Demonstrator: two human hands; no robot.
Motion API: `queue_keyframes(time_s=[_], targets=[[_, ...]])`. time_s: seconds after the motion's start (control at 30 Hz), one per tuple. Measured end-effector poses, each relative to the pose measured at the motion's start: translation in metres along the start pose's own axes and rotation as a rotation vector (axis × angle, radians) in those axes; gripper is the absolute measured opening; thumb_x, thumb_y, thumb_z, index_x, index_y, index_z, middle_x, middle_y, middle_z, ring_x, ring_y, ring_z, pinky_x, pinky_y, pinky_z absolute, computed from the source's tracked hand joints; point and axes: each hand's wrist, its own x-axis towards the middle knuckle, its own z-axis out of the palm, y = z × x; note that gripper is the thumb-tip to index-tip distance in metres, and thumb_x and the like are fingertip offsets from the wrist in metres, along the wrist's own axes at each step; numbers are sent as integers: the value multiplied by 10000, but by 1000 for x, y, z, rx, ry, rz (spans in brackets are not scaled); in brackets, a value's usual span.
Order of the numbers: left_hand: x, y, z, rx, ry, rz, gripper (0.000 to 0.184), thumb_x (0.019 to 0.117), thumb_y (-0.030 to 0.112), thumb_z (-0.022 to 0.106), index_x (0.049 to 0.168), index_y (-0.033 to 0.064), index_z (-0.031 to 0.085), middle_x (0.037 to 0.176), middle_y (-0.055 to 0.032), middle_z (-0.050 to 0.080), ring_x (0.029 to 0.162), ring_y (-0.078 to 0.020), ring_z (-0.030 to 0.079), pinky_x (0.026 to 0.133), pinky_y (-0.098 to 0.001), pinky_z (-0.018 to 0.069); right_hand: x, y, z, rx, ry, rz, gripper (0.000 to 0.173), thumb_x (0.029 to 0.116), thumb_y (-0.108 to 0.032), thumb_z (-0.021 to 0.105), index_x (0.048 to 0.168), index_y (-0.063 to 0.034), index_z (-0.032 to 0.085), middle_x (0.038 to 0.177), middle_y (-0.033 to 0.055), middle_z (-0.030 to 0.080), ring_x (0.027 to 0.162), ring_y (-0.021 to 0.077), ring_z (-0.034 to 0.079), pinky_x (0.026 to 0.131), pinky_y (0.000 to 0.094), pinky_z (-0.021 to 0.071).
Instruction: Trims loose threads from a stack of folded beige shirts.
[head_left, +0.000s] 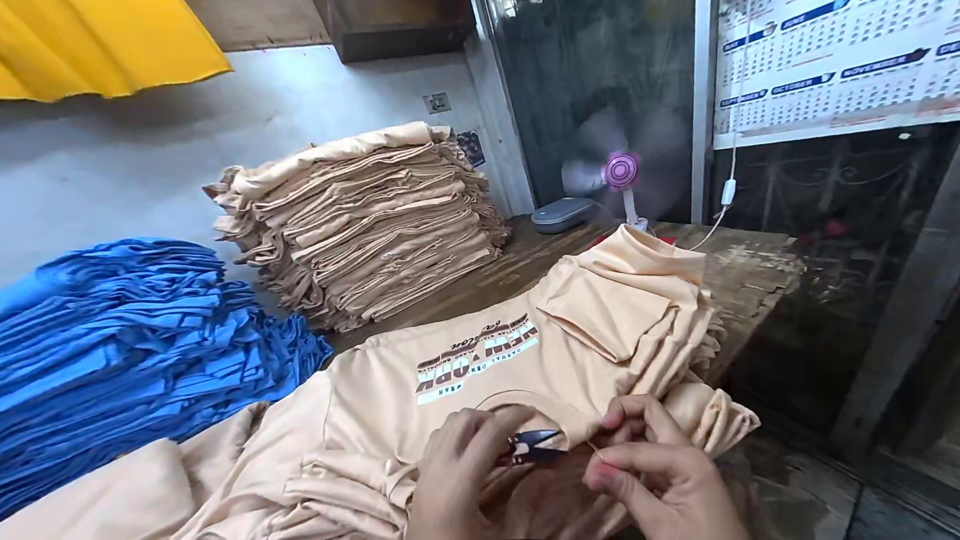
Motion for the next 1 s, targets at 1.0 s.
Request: queue_keyframes(time_s=[1.0], targets=[[36,-16,2,-93,-90,89,192,994,203,603,1109,241,752,1103,67,696,993,-38,671,820,-226,592,24,8,18,-265,325,-317,60,876,-148,770,874,-94,797,1011,63,671,847,46,654,676,159,580]])
